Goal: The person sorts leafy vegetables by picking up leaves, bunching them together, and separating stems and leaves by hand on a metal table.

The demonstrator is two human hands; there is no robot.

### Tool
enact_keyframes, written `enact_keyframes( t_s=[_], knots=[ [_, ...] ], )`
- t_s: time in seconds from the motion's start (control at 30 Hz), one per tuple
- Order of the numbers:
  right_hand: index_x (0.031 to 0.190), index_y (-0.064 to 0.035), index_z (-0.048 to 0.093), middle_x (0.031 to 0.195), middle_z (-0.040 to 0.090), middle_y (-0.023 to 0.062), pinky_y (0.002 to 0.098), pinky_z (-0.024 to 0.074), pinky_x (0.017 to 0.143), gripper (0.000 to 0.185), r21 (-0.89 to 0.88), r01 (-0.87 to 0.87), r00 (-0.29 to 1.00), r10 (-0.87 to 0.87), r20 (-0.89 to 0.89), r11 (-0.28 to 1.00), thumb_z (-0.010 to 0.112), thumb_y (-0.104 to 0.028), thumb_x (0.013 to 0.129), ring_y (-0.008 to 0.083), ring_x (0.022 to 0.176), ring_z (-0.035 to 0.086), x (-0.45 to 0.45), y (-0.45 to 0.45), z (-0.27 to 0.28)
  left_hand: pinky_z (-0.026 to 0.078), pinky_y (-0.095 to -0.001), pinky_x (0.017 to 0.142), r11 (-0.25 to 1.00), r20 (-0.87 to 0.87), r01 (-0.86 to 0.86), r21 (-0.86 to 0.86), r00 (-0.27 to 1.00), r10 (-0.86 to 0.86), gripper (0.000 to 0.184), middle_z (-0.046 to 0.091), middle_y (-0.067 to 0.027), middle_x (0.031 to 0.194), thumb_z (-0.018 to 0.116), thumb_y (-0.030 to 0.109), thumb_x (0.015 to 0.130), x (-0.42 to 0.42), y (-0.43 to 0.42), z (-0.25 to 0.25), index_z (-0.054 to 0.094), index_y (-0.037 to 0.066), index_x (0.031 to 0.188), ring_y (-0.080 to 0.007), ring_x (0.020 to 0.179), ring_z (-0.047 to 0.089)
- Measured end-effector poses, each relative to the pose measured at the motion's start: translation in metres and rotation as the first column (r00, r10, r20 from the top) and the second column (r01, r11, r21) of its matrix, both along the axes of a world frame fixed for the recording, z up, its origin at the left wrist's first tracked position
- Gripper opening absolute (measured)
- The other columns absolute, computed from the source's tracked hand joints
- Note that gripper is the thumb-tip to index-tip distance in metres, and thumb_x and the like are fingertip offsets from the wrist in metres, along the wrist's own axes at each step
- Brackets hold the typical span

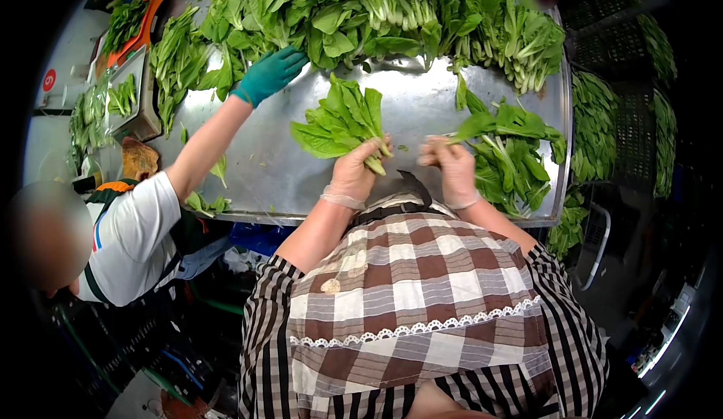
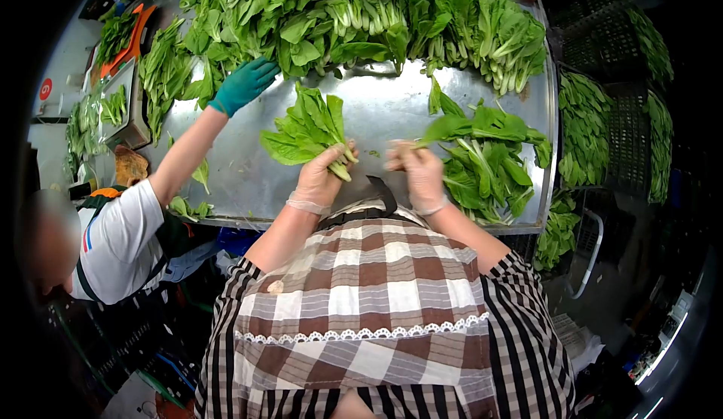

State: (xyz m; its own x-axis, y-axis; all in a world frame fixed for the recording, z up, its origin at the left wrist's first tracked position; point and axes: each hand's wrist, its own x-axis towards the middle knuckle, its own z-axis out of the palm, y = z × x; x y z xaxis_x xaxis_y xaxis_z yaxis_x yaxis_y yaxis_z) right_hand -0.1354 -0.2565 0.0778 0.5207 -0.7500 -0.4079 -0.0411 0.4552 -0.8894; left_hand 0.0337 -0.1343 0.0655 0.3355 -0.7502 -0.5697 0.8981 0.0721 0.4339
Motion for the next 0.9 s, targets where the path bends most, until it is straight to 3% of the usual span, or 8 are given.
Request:
enact_keyframes(
  t_s=[0.07, 0.13, 0.23, 0.37, 0.47, 0.67, 0.83, 0.9],
  knots=[
    [0.112, 0.0016, 0.062, 0.095, 0.069, 0.0113, 0.0293, 0.0532, 0.073, 0.036, 0.236, 0.198, 0.978, -0.207, 0.014, 0.951, 0.058, -0.031, 0.098, 0.0151, 0.074, 0.064, -0.03, -0.009, -0.003, 0.05, -0.0385, 0.092, 0.999, 0.05, -0.032, 0.039, 0.998, 0.03, 0.032, 0.063, -0.0156, 0.108, 0.062, 0.003, 0.087, 0.001, 0.004, 0.003, 0.054, -0.007, 0.116, -0.0261, 0.101, 0.062],
    [0.113, 0.001, 0.061, 0.096, 0.069, 0.0127, 0.0295, 0.053, 0.073, 0.034, 0.339, -0.006, 0.998, 0.029, -0.062, 0.941, 0.059, -0.029, 0.097, 0.0159, 0.074, 0.064, -0.046, -0.014, -0.004, 0.051, -0.0402, 0.092, 0.995, 0.105, -0.012, 0.104, 0.994, 0.001, 0.031, 0.063, -0.0158, 0.107, 0.063, 0.003, 0.086, 0.007, 0.018, -0.008, 0.054, -0.007, 0.114, -0.0265, 0.101, 0.062],
    [0.117, 0.0024, 0.06, 0.095, 0.068, 0.0121, 0.0282, 0.0523, 0.071, 0.034, 0.074, -0.156, 0.972, 0.167, -0.168, 0.985, 0.061, -0.022, 0.094, 0.0163, 0.074, 0.064, -0.012, -0.037, -0.004, 0.053, -0.0437, 0.09, 0.99, 0.012, -0.081, 0.112, 0.997, 0.08, 0.027, 0.063, -0.0153, 0.104, 0.063, 0.001, 0.085, 0.015, 0.04, -0.031, 0.056, -0.006, 0.11, -0.0274, 0.099, 0.063],
    [0.12, 0.0023, 0.061, 0.086, 0.068, 0.0088, 0.0304, 0.0506, 0.068, 0.047, -0.456, -0.084, 0.938, -0.084, -0.337, 0.886, 0.073, -0.019, 0.08, 0.0173, 0.071, 0.064, 0.069, -0.117, -0.053, 0.053, -0.044, 0.09, 0.987, -0.056, -0.13, 0.098, 0.989, 0.136, 0.031, 0.064, -0.0134, 0.103, 0.063, 0.0, 0.084, 0.015, 0.043, -0.018, 0.055, -0.003, 0.115, -0.0252, 0.096, 0.063],
    [0.115, 0.0017, 0.063, 0.08, 0.068, 0.0066, 0.032, 0.0504, 0.067, 0.047, -0.464, -0.381, 0.722, -0.056, -0.69, 0.8, 0.076, -0.02, 0.076, 0.0166, 0.07, 0.064, 0.104, -0.14, -0.041, 0.052, -0.0445, 0.092, 0.984, -0.053, -0.144, 0.102, 0.987, 0.149, 0.033, 0.064, -0.0123, 0.102, 0.064, 0.001, 0.084, 0.021, 0.038, -0.014, 0.054, -0.002, 0.115, -0.0246, 0.095, 0.063],
    [0.103, 0.0022, 0.063, 0.082, 0.068, 0.0077, 0.0259, 0.0512, 0.062, 0.025, -0.068, -0.224, 0.961, 0.209, -0.181, 0.972, 0.072, -0.013, 0.085, 0.0138, 0.068, 0.065, 0.088, -0.101, -0.03, 0.052, -0.0367, 0.083, 0.978, -0.142, -0.187, 0.09, 0.97, 0.198, 0.028, 0.064, -0.0105, 0.1, 0.064, 0.008, 0.086, 0.025, 0.034, -0.02, 0.056, 0.0, 0.111, -0.0229, 0.091, 0.063],
    [0.102, 0.0015, 0.063, 0.088, 0.068, 0.0085, 0.025, 0.0518, 0.066, 0.019, 0.179, -0.328, 0.94, 0.303, 0.154, 0.927, 0.068, -0.012, 0.09, 0.0132, 0.069, 0.063, 0.068, -0.051, -0.001, 0.05, -0.0311, 0.074, 0.997, -0.179, -0.065, -0.028, 0.982, 0.059, 0.031, 0.065, -0.0098, 0.102, 0.063, 0.011, 0.088, 0.026, 0.018, -0.012, 0.055, 0.0, 0.115, -0.0212, 0.089, 0.062],
    [0.104, 0.0019, 0.063, 0.089, 0.068, 0.0088, 0.0248, 0.0516, 0.068, 0.02, 0.197, -0.373, 0.923, 0.34, 0.18, 0.907, 0.068, -0.011, 0.09, 0.013, 0.071, 0.063, 0.063, -0.04, 0.006, 0.051, -0.0308, 0.074, 0.993, -0.146, -0.117, 0.014, 0.982, 0.117, 0.036, 0.064, -0.0088, 0.103, 0.062, 0.013, 0.089, 0.021, 0.005, 0.001, 0.053, 0.0, 0.121, -0.0209, 0.09, 0.062]
  ],
)
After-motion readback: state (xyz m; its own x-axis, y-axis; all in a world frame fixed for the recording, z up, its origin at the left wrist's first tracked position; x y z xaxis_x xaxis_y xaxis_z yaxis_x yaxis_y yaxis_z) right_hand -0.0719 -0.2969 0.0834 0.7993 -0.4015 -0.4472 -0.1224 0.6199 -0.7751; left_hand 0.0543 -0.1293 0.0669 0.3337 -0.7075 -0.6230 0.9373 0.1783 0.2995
